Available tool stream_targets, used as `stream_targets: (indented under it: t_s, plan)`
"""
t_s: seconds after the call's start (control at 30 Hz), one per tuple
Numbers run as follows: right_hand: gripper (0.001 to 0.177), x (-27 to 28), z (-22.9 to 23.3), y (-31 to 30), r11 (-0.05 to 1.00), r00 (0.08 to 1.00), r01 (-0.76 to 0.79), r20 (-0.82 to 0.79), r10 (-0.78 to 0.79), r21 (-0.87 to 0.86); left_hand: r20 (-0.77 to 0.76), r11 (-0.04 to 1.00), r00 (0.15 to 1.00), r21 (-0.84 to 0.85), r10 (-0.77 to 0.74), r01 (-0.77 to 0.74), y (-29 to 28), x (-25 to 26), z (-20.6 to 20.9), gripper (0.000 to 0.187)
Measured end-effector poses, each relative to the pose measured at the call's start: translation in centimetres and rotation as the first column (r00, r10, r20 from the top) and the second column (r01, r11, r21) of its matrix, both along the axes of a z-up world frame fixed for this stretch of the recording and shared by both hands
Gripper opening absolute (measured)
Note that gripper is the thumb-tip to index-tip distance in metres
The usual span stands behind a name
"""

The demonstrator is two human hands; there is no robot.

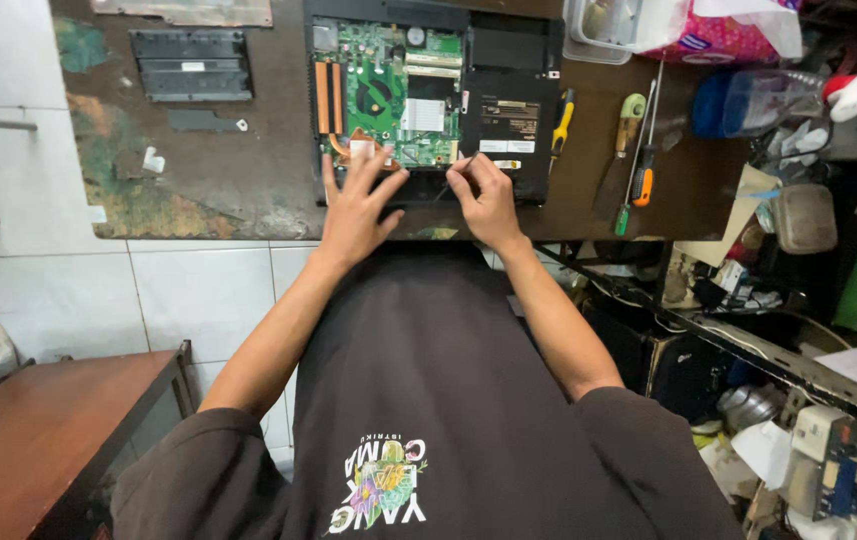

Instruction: The person removes the back cover of a laptop and uses a screwdriver to unscrew and remove the cooling fan and a small circuit board. They then use a prying tool to detach and remove the battery from the laptop chassis.

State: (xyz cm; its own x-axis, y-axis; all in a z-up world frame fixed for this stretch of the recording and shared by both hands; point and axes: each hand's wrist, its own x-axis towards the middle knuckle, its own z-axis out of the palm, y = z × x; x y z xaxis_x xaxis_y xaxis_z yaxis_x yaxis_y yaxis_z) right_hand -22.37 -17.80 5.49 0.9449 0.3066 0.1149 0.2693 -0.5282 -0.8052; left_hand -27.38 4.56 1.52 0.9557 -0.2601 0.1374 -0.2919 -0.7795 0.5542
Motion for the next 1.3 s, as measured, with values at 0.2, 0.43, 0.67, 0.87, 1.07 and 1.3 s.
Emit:
stream_targets:
  t_s: [0.2,0.43,0.67,0.87,1.07,1.3]
  plan:
    - [0.009,-1.3,-1.0,-1.0,0.964,0.976,0.105,-0.213,-0.052,0.245,-0.001,0.996,1.0,0.087,-0.031,0.031,-3.2,1.9,-1.0,0.062]
    - [0.01,-2.2,-0.5,0.5,0.974,0.98,0.093,-0.19,-0.053,0.207,-0.101,0.991,0.994,0.129,-0.033,0.046,-3.5,2.1,-2.0,0.066]
    - [0.01,-1.6,0.9,1.0,0.989,0.995,0.002,-0.094,0.012,0.149,-0.105,0.992,0.994,0.121,-0.034,0.047,-3.5,2.2,-1.8,0.066]
    - [0.012,-1.9,1.0,1.1,0.995,0.995,-0.034,-0.09,0.043,0.092,-0.111,0.992,0.993,0.122,-0.03,0.044,-3.6,2.1,-2.0,0.068]
    - [0.012,-1.8,1.0,0.9,0.995,0.995,-0.06,-0.076,0.066,0.083,-0.13,0.992,0.991,0.12,-0.032,0.048,-3.5,2.1,-1.7,0.067]
    - [0.012,-2.1,1.5,1.2,0.994,0.994,-0.084,-0.069,0.089,0.069,-0.118,0.994,0.992,0.098,-0.045,0.056,-3.4,2.0,-1.9,0.068]
